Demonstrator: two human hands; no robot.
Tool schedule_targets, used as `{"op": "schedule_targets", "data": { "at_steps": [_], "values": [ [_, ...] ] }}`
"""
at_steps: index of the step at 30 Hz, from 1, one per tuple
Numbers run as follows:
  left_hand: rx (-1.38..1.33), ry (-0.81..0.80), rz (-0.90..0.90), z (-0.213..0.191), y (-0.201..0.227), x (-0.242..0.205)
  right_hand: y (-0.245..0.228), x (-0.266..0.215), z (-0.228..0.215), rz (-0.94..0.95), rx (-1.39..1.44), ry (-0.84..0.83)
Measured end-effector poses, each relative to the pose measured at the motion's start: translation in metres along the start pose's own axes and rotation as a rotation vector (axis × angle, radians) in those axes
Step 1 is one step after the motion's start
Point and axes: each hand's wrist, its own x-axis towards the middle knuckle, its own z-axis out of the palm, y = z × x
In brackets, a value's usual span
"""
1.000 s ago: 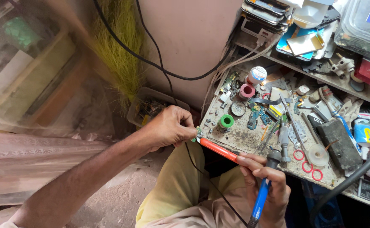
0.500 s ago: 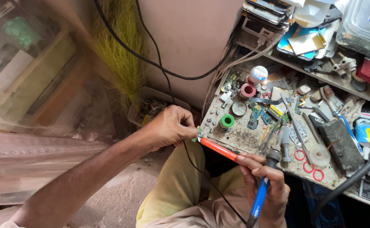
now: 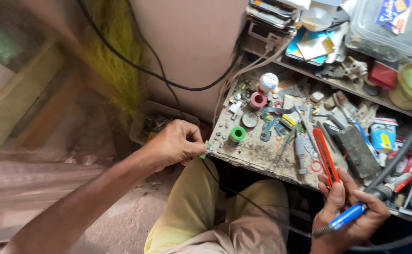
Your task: The person uses a soldering iron and tweezers to attach small components to a green circuit board. They repeatedly heat solder points and adjust the board's position on a cluttered workbench.
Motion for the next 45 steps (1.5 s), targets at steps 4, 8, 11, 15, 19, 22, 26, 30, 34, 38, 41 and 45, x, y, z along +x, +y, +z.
{"op": "schedule_targets", "data": {
  "at_steps": [4, 8, 11, 15, 19, 22, 26, 30, 34, 38, 41, 45],
  "values": [
    [-0.014, -0.01, -0.026, -0.001, 0.002, -0.001, 0.015, 0.007, 0.002, -0.062, -0.021, 0.029],
    [0.005, 0.003, -0.025, 0.001, 0.003, -0.001, 0.014, 0.018, 0.015, -0.125, -0.126, 0.065],
    [0.011, 0.006, -0.036, 0.001, 0.004, -0.002, 0.003, 0.023, 0.026, -0.202, -0.302, 0.054],
    [-0.005, 0.01, -0.052, 0.001, 0.004, -0.003, -0.009, 0.028, 0.031, -0.359, -0.549, 0.039],
    [-0.009, 0.009, -0.062, 0.002, 0.005, -0.003, -0.011, 0.025, 0.023, -0.482, -0.515, 0.006],
    [-0.016, 0.018, -0.068, 0.001, 0.005, -0.004, -0.014, 0.013, 0.012, -0.426, -0.266, 0.027],
    [-0.014, 0.013, -0.069, 0.002, 0.005, -0.004, -0.032, -0.02, 0.015, -0.124, 0.011, 0.129],
    [0.012, 0.007, -0.069, 0.002, 0.006, -0.004, -0.052, -0.026, 0.03, -0.055, -0.052, -0.139],
    [-0.014, 0.013, -0.063, 0.002, 0.006, -0.004, -0.062, -0.019, 0.061, -0.176, -0.17, -0.21],
    [-0.009, 0.005, -0.066, 0.001, 0.005, -0.004, -0.066, -0.013, 0.079, -0.207, -0.143, -0.22],
    [-0.001, 0.011, -0.068, 0.001, 0.005, -0.002, -0.065, -0.012, 0.084, -0.229, -0.157, -0.228],
    [-0.006, 0.01, -0.056, 0.001, 0.003, -0.002, -0.063, -0.015, 0.085, -0.26, -0.185, -0.232]
  ]
}}
